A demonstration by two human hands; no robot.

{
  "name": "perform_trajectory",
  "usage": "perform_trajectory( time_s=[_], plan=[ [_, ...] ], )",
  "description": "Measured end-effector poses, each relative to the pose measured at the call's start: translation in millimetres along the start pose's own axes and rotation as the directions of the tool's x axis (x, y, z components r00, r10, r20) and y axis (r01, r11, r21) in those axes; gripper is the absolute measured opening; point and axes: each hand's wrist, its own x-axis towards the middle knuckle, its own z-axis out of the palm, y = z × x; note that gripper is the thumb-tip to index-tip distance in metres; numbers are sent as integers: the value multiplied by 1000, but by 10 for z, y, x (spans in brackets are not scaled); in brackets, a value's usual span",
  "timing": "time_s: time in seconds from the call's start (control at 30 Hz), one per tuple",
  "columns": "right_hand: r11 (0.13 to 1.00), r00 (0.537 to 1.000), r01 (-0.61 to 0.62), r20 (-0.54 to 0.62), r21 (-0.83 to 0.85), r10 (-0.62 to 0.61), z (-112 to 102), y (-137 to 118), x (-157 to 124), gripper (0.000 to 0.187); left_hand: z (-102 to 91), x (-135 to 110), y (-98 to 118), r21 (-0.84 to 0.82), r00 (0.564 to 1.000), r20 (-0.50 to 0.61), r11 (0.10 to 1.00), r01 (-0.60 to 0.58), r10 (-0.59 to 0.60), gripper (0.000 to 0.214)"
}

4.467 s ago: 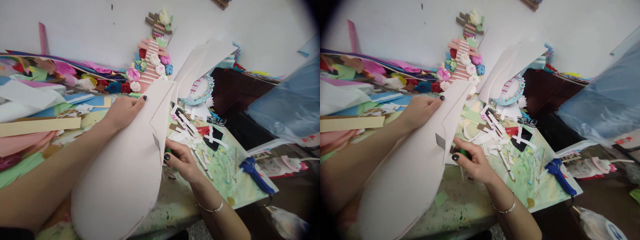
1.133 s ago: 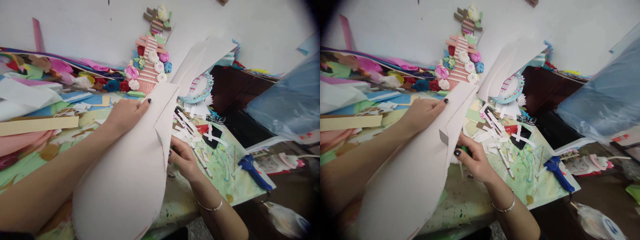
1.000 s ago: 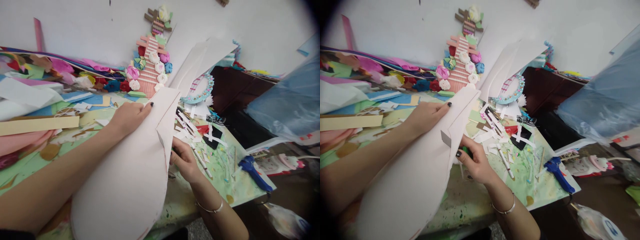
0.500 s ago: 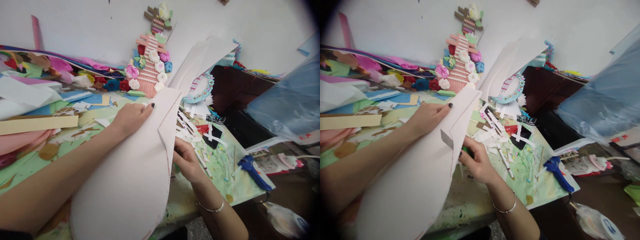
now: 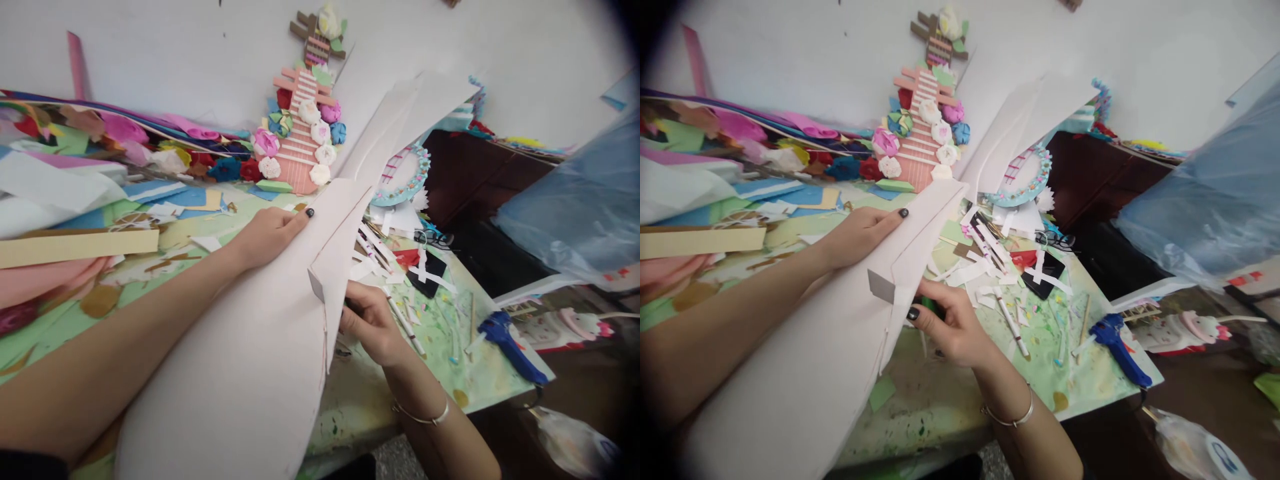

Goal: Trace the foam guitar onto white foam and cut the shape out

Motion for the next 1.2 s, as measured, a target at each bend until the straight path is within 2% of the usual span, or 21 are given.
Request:
perform_trajectory(
  time_s=[0.4, 0.57, 0.67, 0.77, 0.9, 1.1, 1.2],
  plan=[
    [994, 998, -26, 67, 102, 19, -36, 42, 18, 18, -4, -10, 27, -93, 999, 46, 996, -7, 11, 46],
    [998, 999, 45, -18, 47, -44, -17, 96, 28, 27, -56, -31, 53, 110, 994, -107, 994, -19, 30, 46],
    [997, 996, 61, -62, -42, -63, 3, 89, 33, 28, -95, -44, 87, 208, 990, -141, 978, 19, 11, 45],
    [993, 994, 62, -84, -102, -71, 13, 61, 33, 24, -117, -52, 118, 274, 988, -156, 960, 55, -12, 45],
    [992, 995, 55, -80, -117, -65, 14, 41, 27, 28, -93, -57, 142, 323, 990, -137, 944, 69, -26, 45],
    [991, 991, 83, -92, -109, -93, 18, 54, 12, 33, -27, -74, 145, 353, 993, -114, 933, 63, -24, 44],
    [991, 993, 85, -77, -101, -93, 12, 49, 5, 31, -24, -75, 135, 305, 993, -115, 952, 36, -1, 44]
  ],
)
